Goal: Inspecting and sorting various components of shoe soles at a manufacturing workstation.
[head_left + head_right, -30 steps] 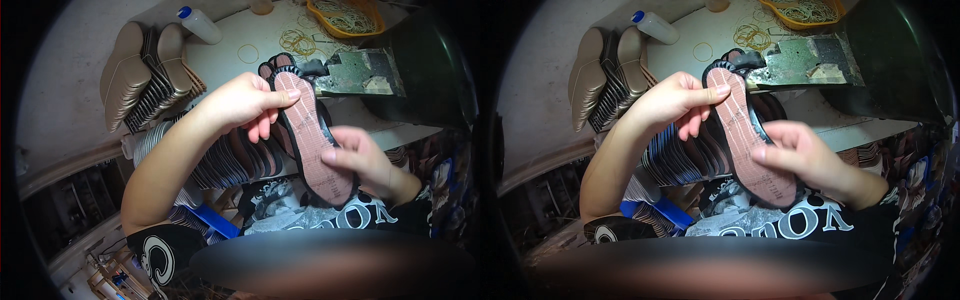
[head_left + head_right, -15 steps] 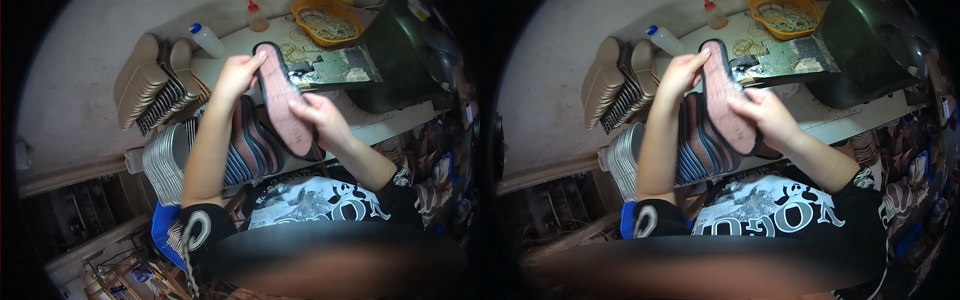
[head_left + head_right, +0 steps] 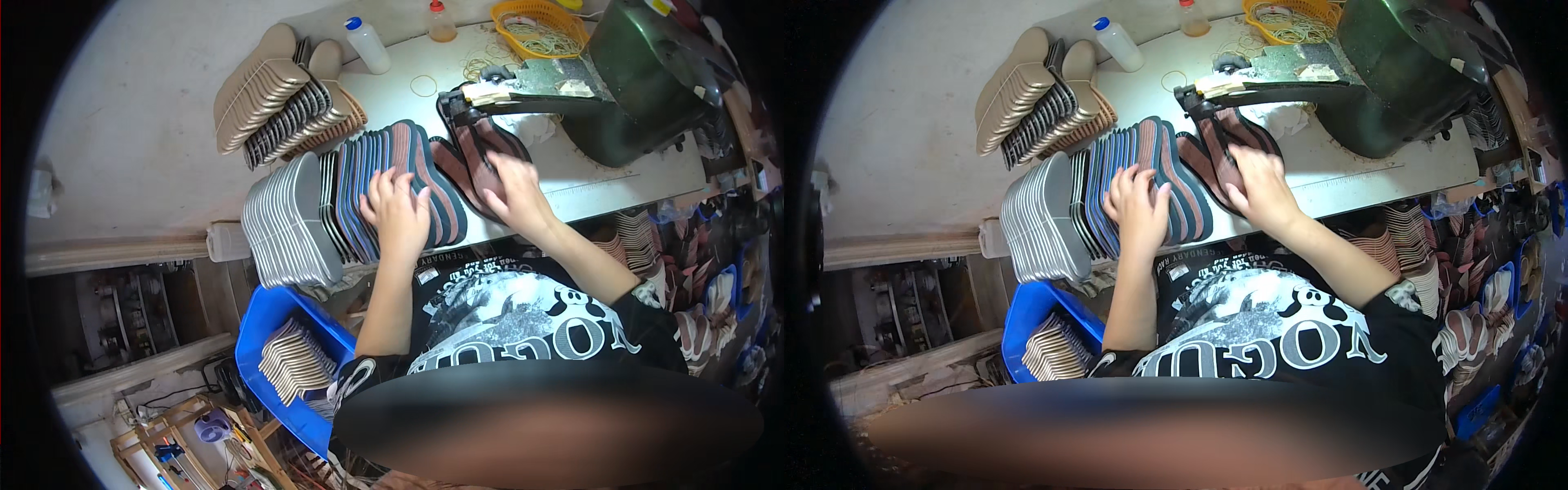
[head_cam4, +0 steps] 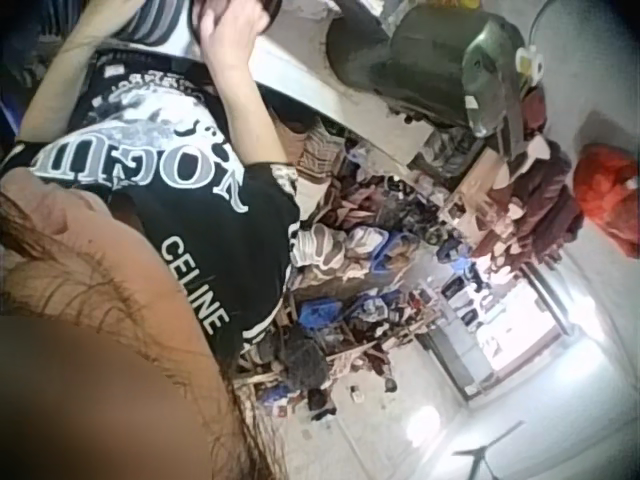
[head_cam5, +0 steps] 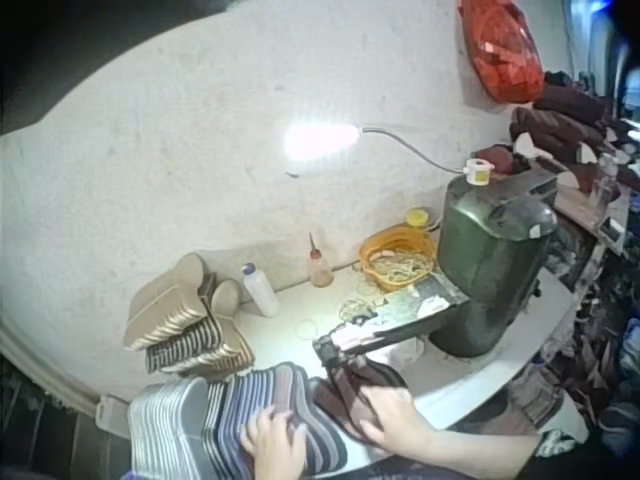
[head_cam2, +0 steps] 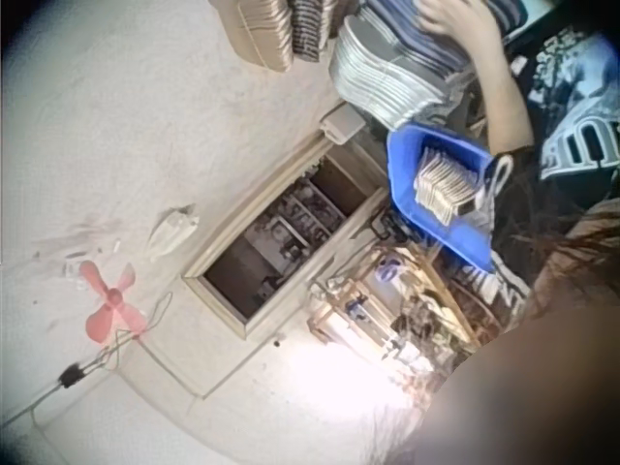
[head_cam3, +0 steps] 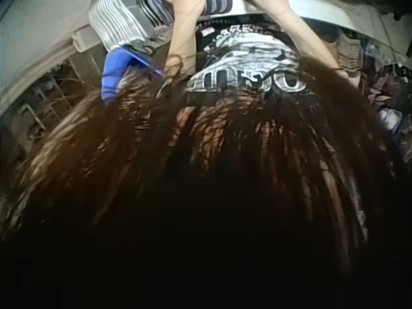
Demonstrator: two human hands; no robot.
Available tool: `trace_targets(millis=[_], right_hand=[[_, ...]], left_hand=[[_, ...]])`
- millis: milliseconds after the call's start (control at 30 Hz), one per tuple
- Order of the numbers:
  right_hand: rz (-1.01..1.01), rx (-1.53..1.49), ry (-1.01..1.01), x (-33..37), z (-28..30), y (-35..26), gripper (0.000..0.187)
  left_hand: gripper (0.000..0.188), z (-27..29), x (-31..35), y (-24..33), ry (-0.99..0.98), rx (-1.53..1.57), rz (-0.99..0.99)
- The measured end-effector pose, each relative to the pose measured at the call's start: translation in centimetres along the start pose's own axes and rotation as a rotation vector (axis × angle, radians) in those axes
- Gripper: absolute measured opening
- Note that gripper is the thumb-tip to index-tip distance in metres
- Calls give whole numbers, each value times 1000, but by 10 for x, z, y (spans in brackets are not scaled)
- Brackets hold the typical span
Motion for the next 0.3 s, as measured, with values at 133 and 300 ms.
trace_targets(millis=[133, 300], right_hand=[[235, -17, -7, 3, -12, -32, 34], [-190, -163, -352, 14, -53, -18, 27]], left_hand=[[58, -16, 10, -6, -84, -159, 40], [65, -28, 16, -4, -76, -298, 60]])
Point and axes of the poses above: each hand's wrist, its own x-axis away from the middle knuckle, its own z-axis out of the back of the hand, y = z × x, the point moved 6 cm from there along -x, towards the middle knuckle, and after that the axes turned 6 degrees about -x, right-handed, at the moved point
